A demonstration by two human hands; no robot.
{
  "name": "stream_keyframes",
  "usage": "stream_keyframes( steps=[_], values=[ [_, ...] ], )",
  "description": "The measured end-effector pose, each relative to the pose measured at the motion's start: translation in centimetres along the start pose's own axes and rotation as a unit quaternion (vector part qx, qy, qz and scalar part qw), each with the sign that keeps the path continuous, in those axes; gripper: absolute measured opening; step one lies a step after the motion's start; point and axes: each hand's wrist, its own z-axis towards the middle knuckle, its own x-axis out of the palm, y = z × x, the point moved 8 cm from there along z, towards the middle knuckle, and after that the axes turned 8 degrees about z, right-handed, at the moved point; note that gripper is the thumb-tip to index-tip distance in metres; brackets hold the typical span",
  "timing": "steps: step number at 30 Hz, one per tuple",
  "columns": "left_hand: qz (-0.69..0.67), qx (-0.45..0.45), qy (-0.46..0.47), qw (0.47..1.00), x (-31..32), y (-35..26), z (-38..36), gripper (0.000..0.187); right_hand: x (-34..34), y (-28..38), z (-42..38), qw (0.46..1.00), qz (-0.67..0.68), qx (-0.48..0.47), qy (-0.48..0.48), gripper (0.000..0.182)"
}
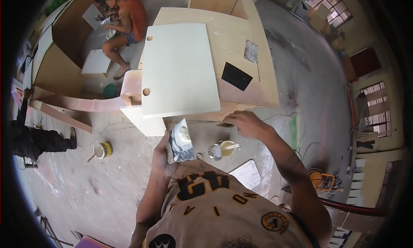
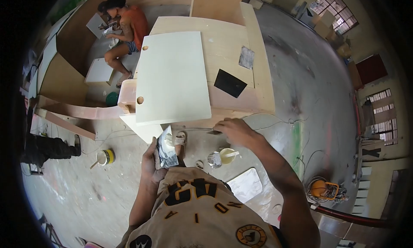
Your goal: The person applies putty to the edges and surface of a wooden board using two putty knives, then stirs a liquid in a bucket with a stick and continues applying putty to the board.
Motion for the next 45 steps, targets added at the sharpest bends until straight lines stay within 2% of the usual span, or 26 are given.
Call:
stream_keyframes(
  steps=[2,5,8,9,11,14,15,18,19,20,21,22,25,28,31,34,38,39,42,45],
  values=[
    [0.024,-0.028,0.021,0.999,1.0,0.9,-0.2,0.044,-1.5,2.3,-2.9,0.995,0.048,0.001,-0.085,0.052],
    [0.037,-0.097,0.082,0.991,1.7,3.0,-0.2,0.041,-5.1,9.2,-5.4,0.966,0.094,-0.079,-0.229,0.054],
    [0.032,-0.152,0.109,0.982,3.1,5.1,0.3,0.041,-4.7,16.1,-7.0,0.917,0.116,-0.235,-0.301,0.046],
    [0.006,-0.159,0.129,0.979,2.8,5.4,0.8,0.04,-3.7,16.2,-7.1,0.916,0.116,-0.23,-0.308,0.043],
    [0.063,-0.1,0.128,0.985,4.7,4.1,0.9,0.039,-1.3,15.3,-6.9,0.914,0.116,-0.218,-0.322,0.037],
    [0.101,-0.031,0.108,0.988,5.7,2.0,0.9,0.04,-1.1,11.6,-5.9,0.93,0.112,-0.095,-0.336,0.038],
    [0.114,-0.008,0.107,0.988,5.2,1.0,0.7,0.041,-0.4,10.3,-5.4,0.962,0.019,-0.058,-0.268,0.047],
    [0.188,0.077,0.111,0.973,5.4,-2.0,0.8,0.048,0.7,6.1,-4.3,0.973,0.011,-0.012,-0.228,0.056],
    [0.211,0.112,0.096,0.966,6.0,-2.8,0.9,0.049,-0.5,5.5,-4.6,0.956,0.058,-0.008,-0.288,0.047],
    [0.232,0.147,0.077,0.959,6.1,-3.8,0.9,0.051,-1.2,4.1,-4.4,0.93,0.181,0.029,-0.319,0.042],
    [0.257,0.176,0.101,0.945,6.1,-4.7,1.0,0.054,-1.8,2.9,-4.1,0.887,0.302,0.068,-0.342,0.037],
    [0.265,0.2,0.104,0.937,5.8,-5.5,1.2,0.054,-2.1,1.7,-3.7,0.828,0.417,0.107,-0.358,0.032],
    [0.271,0.24,0.104,0.926,5.7,-7.4,1.9,0.057,-2.5,-1.5,-3.8,0.648,0.581,0.269,-0.411,0.023],
    [0.219,0.223,0.104,0.944,5.6,-8.7,2.6,0.06,-4.1,-6.7,-2.0,0.703,0.502,0.227,-0.449,0.022],
    [0.211,0.2,0.069,0.954,5.4,-9.5,3.2,0.061,-3.8,-10.5,1.2,0.829,0.355,0.304,-0.306,0.025],
    [0.209,0.191,0.058,0.957,4.9,-9.8,3.5,0.061,-1.0,-11.0,3.3,0.809,0.44,0.309,-0.238,0.027],
    [0.206,0.199,0.038,0.957,4.3,-10.0,3.3,0.06,1.2,-10.8,4.4,0.79,0.473,0.287,-0.264,0.03],
    [0.203,0.196,0.031,0.959,4.3,-9.9,3.3,0.06,1.9,-11.2,4.5,0.769,0.496,0.321,-0.244,0.029],
    [0.191,0.189,0.017,0.963,3.9,-9.9,3.4,0.057,0.3,-11.1,4.9,0.779,0.506,0.243,-0.277,0.029],
    [0.17,0.187,0.015,0.967,3.5,-9.8,3.4,0.055,-3.1,-10.1,4.2,0.723,0.584,0.254,-0.269,0.028]
  ],
)
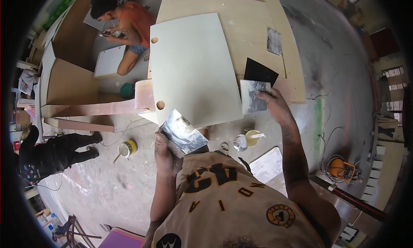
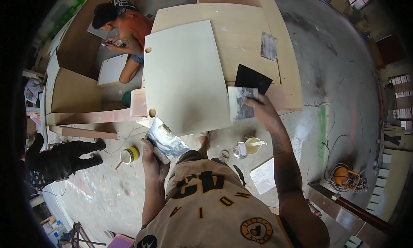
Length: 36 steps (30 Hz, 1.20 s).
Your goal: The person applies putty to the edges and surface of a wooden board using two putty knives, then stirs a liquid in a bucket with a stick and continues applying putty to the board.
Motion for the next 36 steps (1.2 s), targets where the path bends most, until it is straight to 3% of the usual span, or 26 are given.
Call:
stream_keyframes(
  steps=[4,7,14,17,20,23,27,28,31,35,36],
  values=[
    [0.003,-0.003,0.006,1.0,0.2,0.1,0.1,0.056,-1.0,2.4,3.8,0.982,-0.161,-0.089,-0.036,0.033],
    [0.014,-0.006,0.013,1.0,0.9,0.0,-0.2,0.056,0.4,3.7,7.1,0.974,-0.162,-0.156,-0.037,0.036],
    [0.01,-0.013,0.026,1.0,1.4,0.1,-1.1,0.057,2.0,4.6,13.4,0.972,-0.167,-0.166,-0.012,0.045],
    [0.008,-0.008,0.038,0.999,1.4,0.3,-1.6,0.057,2.7,3.9,12.0,0.983,-0.146,-0.108,0.024,0.039],
    [0.005,0.001,0.04,0.999,1.5,0.4,-2.2,0.058,2.7,3.9,9.3,0.971,-0.165,-0.175,0.012,0.031],
    [0.009,0.001,0.032,0.999,1.2,1.1,-2.5,0.058,3.0,2.9,5.8,0.956,-0.221,-0.183,0.053,0.026],
    [-0.019,-0.02,0.028,0.999,0.9,2.5,-2.7,0.063,2.6,0.9,1.1,0.96,-0.208,-0.176,0.064,0.026],
    [-0.017,-0.024,0.025,0.999,0.9,2.7,-2.6,0.063,2.7,0.2,0.0,0.963,-0.194,-0.175,0.062,0.033],
    [-0.008,-0.042,0.031,0.999,2.1,3.6,-2.9,0.064,2.1,-1.0,-4.6,0.954,-0.245,-0.164,0.052,0.035],
    [-0.021,-0.071,0.076,0.994,4.2,5.1,-3.3,0.065,0.3,-4.9,-8.8,0.969,-0.183,-0.106,0.128,0.035],
    [-0.035,-0.095,0.072,0.992,4.0,5.9,-3.5,0.061,-0.1,-4.4,-9.9,0.969,-0.199,-0.108,0.098,0.034]
  ],
)
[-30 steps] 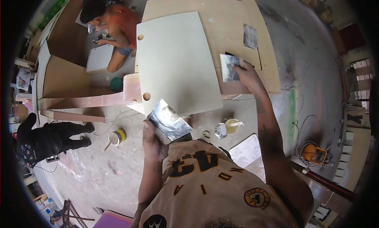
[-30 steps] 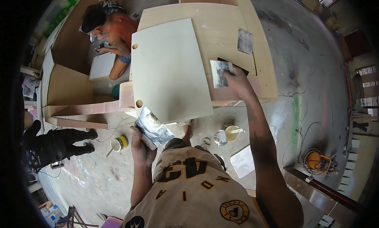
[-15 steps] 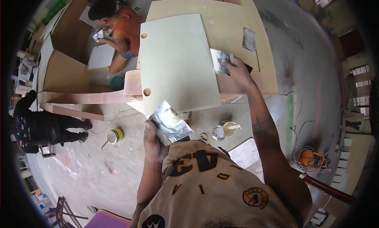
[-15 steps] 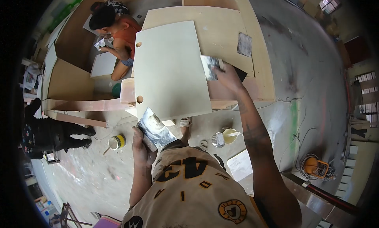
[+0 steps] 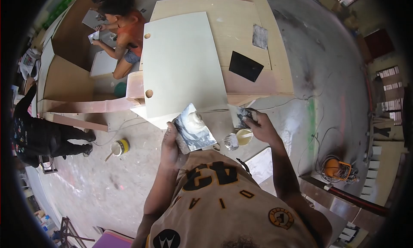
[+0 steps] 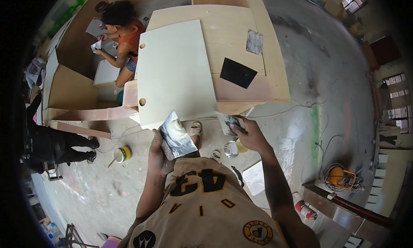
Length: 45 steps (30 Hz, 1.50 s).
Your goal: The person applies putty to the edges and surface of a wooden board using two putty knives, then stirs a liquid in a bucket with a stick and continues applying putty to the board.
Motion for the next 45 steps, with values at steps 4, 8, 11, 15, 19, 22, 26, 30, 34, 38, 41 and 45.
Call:
stream_keyframes(
  steps=[4,8,11,15,19,22,26,30,34,38,41,45],
  values=[
    [-0.043,-0.118,-0.001,0.992,0.1,3.3,-0.3,0.051,0.0,8.7,-4.7,0.977,-0.092,-0.172,-0.086,0.036],
    [-0.136,-0.235,0.046,0.961,2.7,5.7,-1.3,0.044,5.2,15.6,-9.3,0.9,-0.105,-0.423,0.013,0.043],
    [-0.086,-0.172,0.092,0.977,3.1,5.3,-0.8,0.047,7.3,11.4,-8.0,0.94,-0.102,-0.321,0.049,0.046],
    [-0.082,-0.069,0.05,0.993,2.9,1.3,-0.5,0.048,5.9,10.0,-5.1,0.871,-0.392,-0.293,0.048,0.06],
    [0.147,0.135,-0.008,0.98,1.4,-2.8,-0.3,0.052,2.1,7.5,-3.8,0.982,-0.086,-0.149,-0.082,0.041],
    [0.402,0.247,0.004,0.882,1.9,-4.5,-0.6,0.054,1.2,5.5,-3.1,0.913,0.374,0.071,-0.149,0.027],
    [0.567,0.406,0.114,0.708,6.7,-6.0,0.0,0.042,5.0,7.3,-1.2,0.786,0.576,0.225,-0.017,0.028],
    [0.7,0.411,0.102,0.575,9.1,-7.3,0.9,0.05,4.8,10.1,1.8,0.803,0.557,0.207,-0.041,0.03],
    [0.728,0.372,0.077,0.57,7.5,-9.6,1.6,0.055,0.1,11.7,9.1,0.831,0.547,0.089,-0.058,0.036],
    [0.444,0.291,-0.003,0.847,2.8,-9.9,1.9,0.037,-5.3,14.6,20.6,0.979,0.061,-0.145,-0.128,0.031],
    [0.303,0.225,-0.073,0.923,-0.7,-9.5,2.7,0.044,-5.1,14.4,29.0,0.961,-0.192,-0.182,-0.079,0.032],
    [0.218,0.242,-0.074,0.943,-1.5,-10.9,4.0,0.052,-4.0,13.8,36.5,0.914,-0.303,-0.264,-0.058,0.038]
  ],
)
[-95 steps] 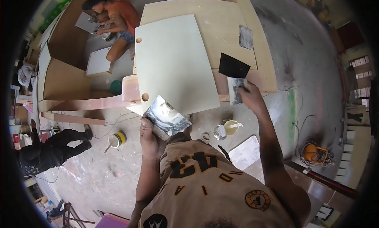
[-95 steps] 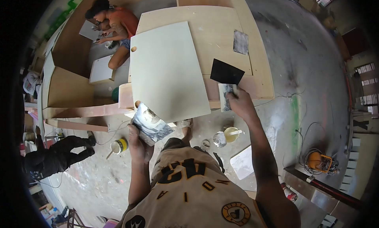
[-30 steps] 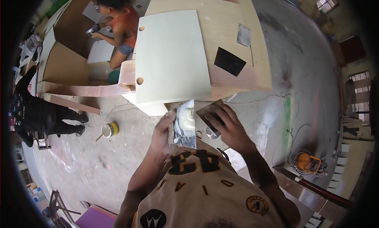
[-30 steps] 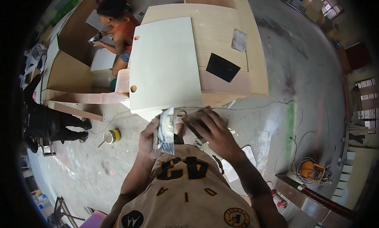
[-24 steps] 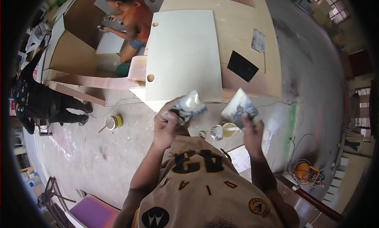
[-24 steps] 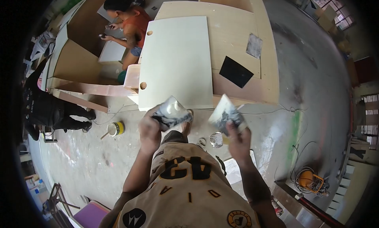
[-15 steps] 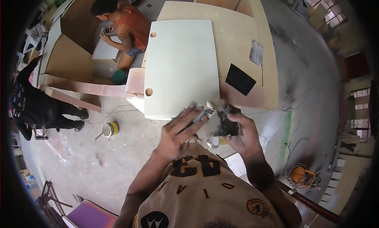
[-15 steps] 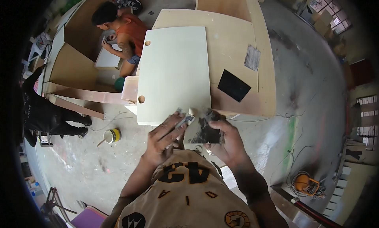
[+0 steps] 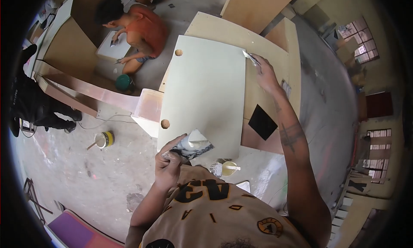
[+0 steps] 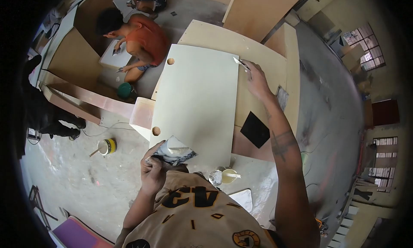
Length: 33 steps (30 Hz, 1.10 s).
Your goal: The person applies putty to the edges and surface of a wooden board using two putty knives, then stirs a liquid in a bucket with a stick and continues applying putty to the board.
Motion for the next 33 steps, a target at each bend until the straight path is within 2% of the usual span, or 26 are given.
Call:
stream_keyframes(
  steps=[5,8,12,15,18,27,30,33],
  values=[
    [0.002,-0.001,-0.019,1.0,-1.9,-0.5,1.4,0.055,3.8,-3.2,4.5,0.993,-0.088,-0.053,0.055,0.051],
    [0.003,0.013,-0.035,0.999,-3.3,-0.6,2.5,0.056,4.7,-4.5,3.8,0.983,-0.165,-0.062,0.058,0.057],
    [-0.018,0.012,-0.06,0.998,-5.5,0.5,3.1,0.063,3.2,-2.9,1.3,0.964,-0.22,-0.053,0.138,0.057],
    [-0.024,0.009,-0.085,0.996,-6.2,0.4,3.9,0.059,1.2,-2.1,2.4,0.97,-0.183,-0.02,0.157,0.055],
    [-0.058,-0.015,-0.079,0.995,-6.1,0.4,5.1,0.06,1.4,-2.0,4.7,0.98,-0.151,-0.047,0.117,0.054],
    [-0.057,0.004,-0.06,0.997,-6.1,-0.6,6.9,0.06,4.7,-3.3,5.1,0.964,-0.24,-0.01,0.117,0.056],
    [-0.068,-0.004,-0.062,0.996,-6.4,-0.2,7.0,0.06,4.0,-1.8,4.8,0.972,-0.207,-0.006,0.112,0.055],
    [-0.065,-0.01,-0.061,0.996,-6.2,-0.2,7.0,0.06,2.8,-0.7,5.8,0.974,-0.184,0.04,0.124,0.053]
  ],
)
